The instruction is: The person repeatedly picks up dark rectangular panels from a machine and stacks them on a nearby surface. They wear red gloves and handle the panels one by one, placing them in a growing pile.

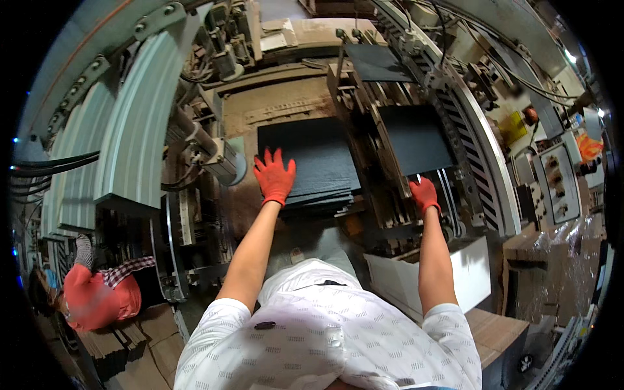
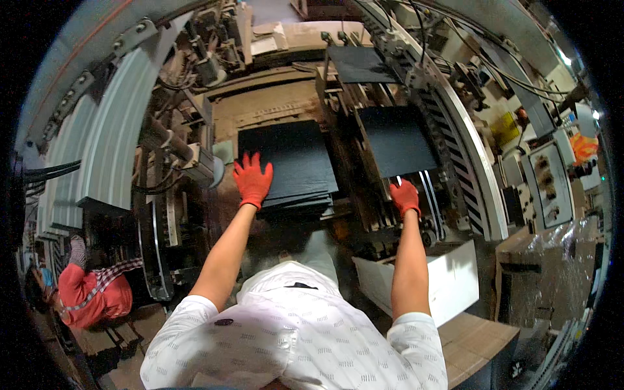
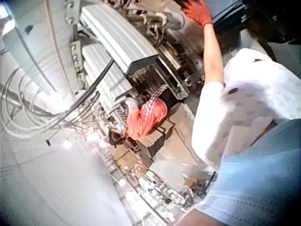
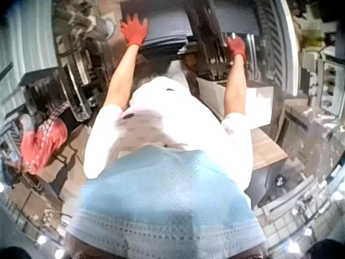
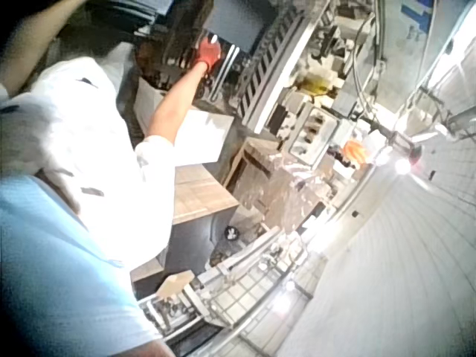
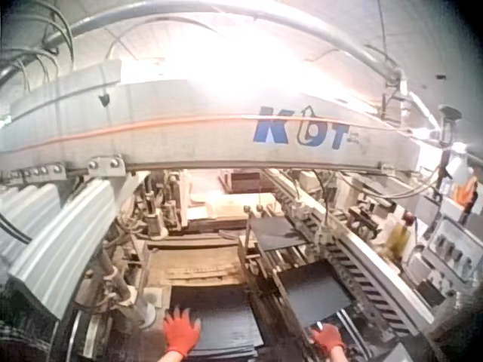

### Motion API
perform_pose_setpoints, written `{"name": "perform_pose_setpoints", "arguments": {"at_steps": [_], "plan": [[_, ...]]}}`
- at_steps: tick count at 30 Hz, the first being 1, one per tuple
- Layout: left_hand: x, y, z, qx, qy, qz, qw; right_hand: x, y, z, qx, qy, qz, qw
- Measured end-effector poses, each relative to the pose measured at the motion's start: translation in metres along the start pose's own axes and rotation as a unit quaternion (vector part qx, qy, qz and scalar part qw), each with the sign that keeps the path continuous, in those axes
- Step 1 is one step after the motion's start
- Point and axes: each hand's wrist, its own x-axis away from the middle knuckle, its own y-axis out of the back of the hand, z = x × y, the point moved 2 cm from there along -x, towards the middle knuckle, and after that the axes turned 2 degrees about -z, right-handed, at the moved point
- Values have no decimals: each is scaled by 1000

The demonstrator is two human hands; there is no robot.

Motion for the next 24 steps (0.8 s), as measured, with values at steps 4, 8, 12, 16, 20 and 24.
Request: {"name": "perform_pose_setpoints", "arguments": {"at_steps": [4, 8, 12, 16, 20, 24], "plan": [[0, 0, 4, -4, 11, 13, 1000, -10, -12, -9, -238, 11, 94, 967], [4, 4, 18, -1, 26, 13, 1000, -9, -15, 11, -185, -21, 98, 978], [3, -9, -3, 13, -5, 20, 1000, -19, -24, -42, -130, -14, 56, 990], [10, -13, 18, 1, 20, 30, 999, -4, -13, 13, -138, -30, 61, 988], [-1, -13, 0, -1, 2, 47, 999, -8, -21, -23, -81, -48, 11, 995], [0, -17, 5, -6, 11, 57, 998, -6, -20, -14, -81, -19, -25, 996]]}}
